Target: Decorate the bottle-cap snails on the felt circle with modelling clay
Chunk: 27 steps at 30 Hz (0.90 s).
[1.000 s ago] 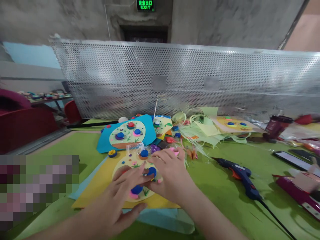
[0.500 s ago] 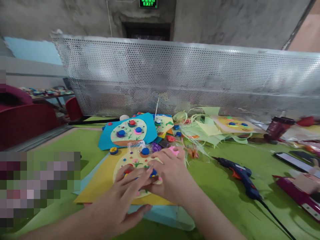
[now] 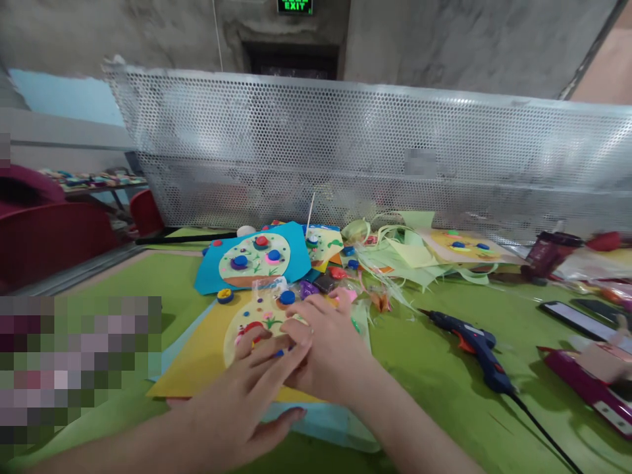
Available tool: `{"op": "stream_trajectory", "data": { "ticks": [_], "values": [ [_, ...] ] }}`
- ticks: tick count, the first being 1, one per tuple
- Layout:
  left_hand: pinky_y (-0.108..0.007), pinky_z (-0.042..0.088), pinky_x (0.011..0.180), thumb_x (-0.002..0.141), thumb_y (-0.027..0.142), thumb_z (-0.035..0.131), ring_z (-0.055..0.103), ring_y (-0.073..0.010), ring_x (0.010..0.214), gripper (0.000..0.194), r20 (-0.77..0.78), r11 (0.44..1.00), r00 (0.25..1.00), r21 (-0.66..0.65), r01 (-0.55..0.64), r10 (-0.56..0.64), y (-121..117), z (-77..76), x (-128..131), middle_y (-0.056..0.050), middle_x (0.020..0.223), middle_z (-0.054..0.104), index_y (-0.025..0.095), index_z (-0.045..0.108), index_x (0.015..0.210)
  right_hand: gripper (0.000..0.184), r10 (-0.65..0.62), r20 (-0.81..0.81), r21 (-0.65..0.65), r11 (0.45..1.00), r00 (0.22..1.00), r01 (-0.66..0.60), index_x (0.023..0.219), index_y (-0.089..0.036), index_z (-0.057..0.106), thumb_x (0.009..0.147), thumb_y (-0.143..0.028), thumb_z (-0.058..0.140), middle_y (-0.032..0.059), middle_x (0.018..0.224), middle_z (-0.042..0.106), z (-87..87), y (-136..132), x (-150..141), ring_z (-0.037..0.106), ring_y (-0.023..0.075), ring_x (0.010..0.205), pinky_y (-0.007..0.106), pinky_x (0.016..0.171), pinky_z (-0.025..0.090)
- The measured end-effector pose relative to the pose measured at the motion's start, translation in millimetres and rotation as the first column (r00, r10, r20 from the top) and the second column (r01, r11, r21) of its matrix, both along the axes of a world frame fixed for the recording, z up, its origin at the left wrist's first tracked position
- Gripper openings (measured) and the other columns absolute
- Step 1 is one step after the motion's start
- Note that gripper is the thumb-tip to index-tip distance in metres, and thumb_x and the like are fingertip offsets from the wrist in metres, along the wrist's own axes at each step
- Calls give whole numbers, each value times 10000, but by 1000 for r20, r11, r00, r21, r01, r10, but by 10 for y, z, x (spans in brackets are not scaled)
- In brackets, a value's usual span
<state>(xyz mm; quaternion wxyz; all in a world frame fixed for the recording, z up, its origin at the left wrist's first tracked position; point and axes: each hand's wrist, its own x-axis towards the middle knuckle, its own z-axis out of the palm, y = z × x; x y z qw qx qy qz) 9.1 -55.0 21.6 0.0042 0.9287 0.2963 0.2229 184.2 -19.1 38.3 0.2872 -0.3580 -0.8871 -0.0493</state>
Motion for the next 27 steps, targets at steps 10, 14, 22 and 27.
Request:
{"op": "stream_trajectory", "data": {
  "ticks": [10, 14, 22, 27],
  "values": [
    [-567, 340, 997, 836, 203, 506, 534, -257, 1135, 797, 120, 946, 991, -323, -13, 55, -14, 50, -45, -84, 1205, 600, 286, -38, 1413, 195, 18, -17, -93, 995, 1000, -20, 819, -230, 639, 684, -364, 677, 24, 990, 654, -10, 14, 3, 579, 230, 917, 483, 897, 275],
    [-437, 467, 918, 847, 251, 517, 557, -236, 1108, 737, 235, 796, 956, -605, 5, 173, -12, 37, -52, -51, 1170, 621, 325, 56, 1416, 315, 13, 13, -163, 987, 1000, -10, 839, -225, 649, 648, -463, 726, 26, 969, 647, -21, 47, 23, 582, 220, 917, 428, 868, 342],
    [-392, 462, 907, 783, 214, 615, 624, -217, 1043, 775, 444, 236, 741, -896, 376, 504, 167, 49, -93, -101, 1079, 692, 186, 164, 1412, 370, 23, 55, -237, 971, 998, -9, 859, -237, 654, 636, -523, 724, 43, 987, 656, -40, 113, 142, 583, 241, 936, 454, 895, 339],
    [-313, 459, 895, 755, 110, 631, 641, -178, 1017, 746, 375, 123, 727, -918, 376, 576, 216, 107, -92, -63, 1005, 722, 151, 227, 1380, 414, 27, 57, -273, 962, 998, -11, 885, -248, 663, 632, -573, 710, 33, 967, 654, -50, 130, 164, 588, 223, 924, 403, 857, 391]
  ]
}}
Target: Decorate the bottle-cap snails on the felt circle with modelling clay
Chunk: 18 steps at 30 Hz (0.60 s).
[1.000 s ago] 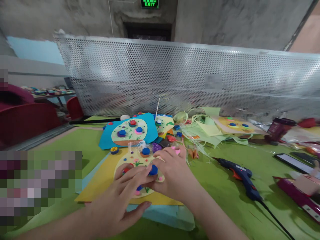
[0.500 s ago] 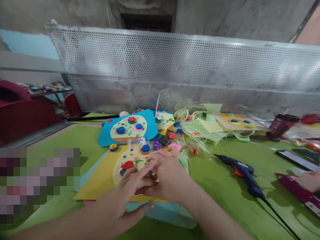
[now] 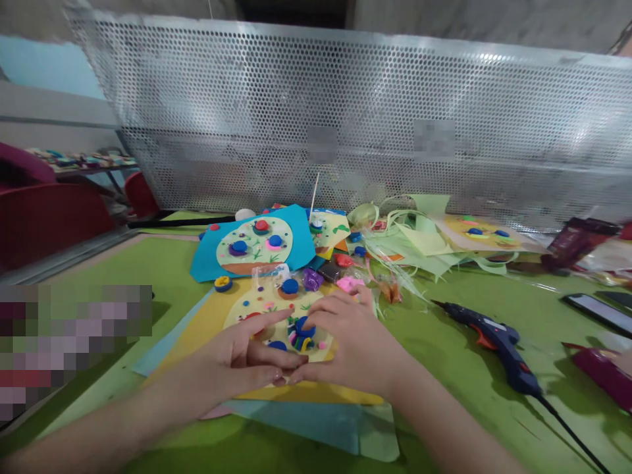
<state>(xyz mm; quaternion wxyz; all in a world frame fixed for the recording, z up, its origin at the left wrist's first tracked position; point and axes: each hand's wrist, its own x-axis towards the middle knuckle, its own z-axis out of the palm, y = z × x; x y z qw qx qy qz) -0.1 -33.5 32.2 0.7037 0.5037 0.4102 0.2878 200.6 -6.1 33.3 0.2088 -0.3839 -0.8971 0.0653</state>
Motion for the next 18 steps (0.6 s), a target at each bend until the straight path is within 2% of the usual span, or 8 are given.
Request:
{"op": "stream_trajectory", "data": {
  "ticks": [3, 7, 13, 18],
  "values": [
    [-300, 469, 868, 754, 116, 652, 634, -189, 1031, 790, -1, 1000, 1000, -26, 0, 0, 3, 5, -3, -75, 1005, 718, 138, 190, 1395, 415, -2, 1, 2, 1000, 1000, 2, 897, -250, 664, 627, -560, 721, 29, 974, 651, -2, 6, 24, 584, 216, 928, 356, 805, 429],
    [-311, 453, 892, 754, 137, 668, 629, -194, 1040, 860, 5, 999, 1000, -34, 16, -16, -9, -5, -1, -91, 1037, 702, 124, 119, 1416, 391, 0, 7, -6, 1000, 1000, 0, 890, -252, 664, 634, -541, 725, 29, 985, 649, 2, 1, 32, 581, 219, 929, 366, 815, 426],
    [-399, 403, 962, 806, 252, 635, 584, -207, 1107, 880, 71, 997, 996, 69, 44, -49, -99, -75, 13, -124, 1125, 664, 163, 26, 1435, 327, 4, -3, -73, 997, 1000, -4, 888, -237, 654, 650, -442, 746, 30, 980, 641, -7, 5, 17, 562, 224, 949, 388, 841, 411],
    [-426, 367, 1002, 848, 277, 566, 523, -190, 1181, 809, -18, 979, 998, 194, 63, -60, -166, -130, 1, -126, 1180, 633, 184, 19, 1436, 324, 0, 22, -36, 999, 1000, 1, 871, -231, 648, 639, -436, 744, 20, 963, 646, 4, 7, -2, 570, 221, 940, 406, 872, 387]
  ]
}}
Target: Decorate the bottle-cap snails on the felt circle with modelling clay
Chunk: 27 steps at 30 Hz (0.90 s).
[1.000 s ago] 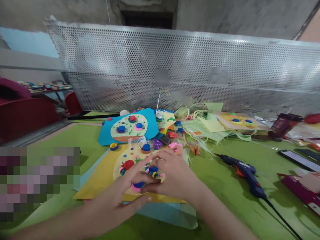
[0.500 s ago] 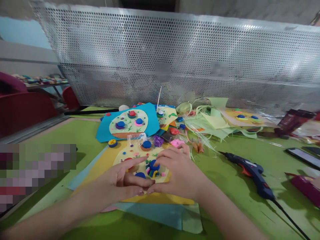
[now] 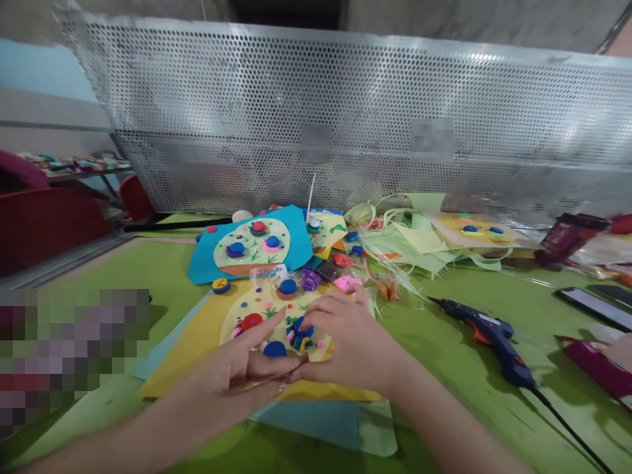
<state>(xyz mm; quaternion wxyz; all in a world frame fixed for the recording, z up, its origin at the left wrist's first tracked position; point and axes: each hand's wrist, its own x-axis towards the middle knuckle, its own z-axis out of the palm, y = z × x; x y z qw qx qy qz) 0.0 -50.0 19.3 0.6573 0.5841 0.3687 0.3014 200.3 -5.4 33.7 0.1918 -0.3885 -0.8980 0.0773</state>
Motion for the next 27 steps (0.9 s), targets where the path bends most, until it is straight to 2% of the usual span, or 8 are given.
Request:
{"op": "stream_trajectory", "data": {
  "ticks": [4, 7, 10, 14, 16, 19, 23, 27],
  "values": [
    [-458, 378, 987, 858, 301, 526, 517, -222, 1187, 767, -118, 995, 993, 103, -13, 25, -21, -23, -9, -102, 1204, 622, 232, 30, 1438, 293, 8, -7, 12, 1000, 1000, -8, 839, -221, 634, 629, -385, 757, 19, 955, 653, 31, -27, -35, 578, 224, 924, 429, 887, 350],
    [-459, 394, 962, 854, 285, 500, 557, -237, 1136, 755, -208, 984, 978, 175, 7, 30, -34, -34, 13, -79, 1202, 628, 258, 25, 1440, 299, 29, -32, 22, 999, 999, -29, 835, -218, 635, 614, -368, 769, 4, 938, 649, 18, -51, -78, 568, 203, 933, 378, 879, 354],
    [-408, 388, 956, 829, 232, 486, 587, -221, 1080, 764, -287, 970, 957, 237, 46, 25, -53, -10, 62, -66, 1147, 662, 230, 33, 1445, 317, 42, -68, 31, 999, 997, -40, 784, -199, 632, 562, -354, 797, -6, 878, 633, -25, -73, -140, 555, 184, 908, 310, 820, 382],
    [-357, 396, 917, 806, 217, 483, 604, -219, 1003, 802, -426, 975, 904, 213, 69, 29, -84, 55, 122, -55, 987, 702, 165, 6, 1449, 366, 21, -66, 36, 999, 998, -19, 694, -171, 606, 518, -418, 810, 2, 771, 583, -57, -102, -204, 536, 187, 830, 295, 741, 393],
    [-326, 410, 885, 798, 214, 488, 608, -211, 982, 813, -415, 971, 909, 228, 70, 32, -89, 75, 123, -51, 956, 701, 150, 3, 1448, 378, 25, -70, 10, 1000, 997, -24, 730, -179, 611, 538, -444, 800, 2, 793, 586, -46, -106, -193, 534, 190, 843, 302, 747, 384],
    [-296, 407, 894, 804, 203, 494, 606, -192, 1004, 825, -337, 971, 940, 238, 38, 46, -74, 79, 75, -46, 1015, 698, 170, -22, 1446, 352, 26, -79, -27, 999, 997, -28, 815, -209, 624, 588, -424, 785, -1, 897, 622, -15, -82, -105, 537, 206, 927, 368, 872, 323],
    [-325, 397, 937, 864, 264, 463, 574, -199, 1094, 811, -265, 977, 963, 211, 8, 50, -45, 70, -9, -72, 1134, 667, 210, -108, 1437, 375, 4, -70, -45, 999, 998, -8, 884, -227, 630, 616, -456, 761, 23, 1023, 626, -8, -31, 25, 523, 240, 1003, 446, 963, 225],
    [-331, 414, 926, 838, 274, 488, 564, -221, 1116, 796, -349, 956, 932, 293, 10, 97, -75, 88, 17, -80, 1156, 657, 214, -17, 1451, 379, 19, -61, -62, 998, 998, -23, 889, -234, 641, 597, -438, 770, 15, 984, 629, -29, -51, -35, 523, 233, 996, 428, 965, 255]
  ]
}}
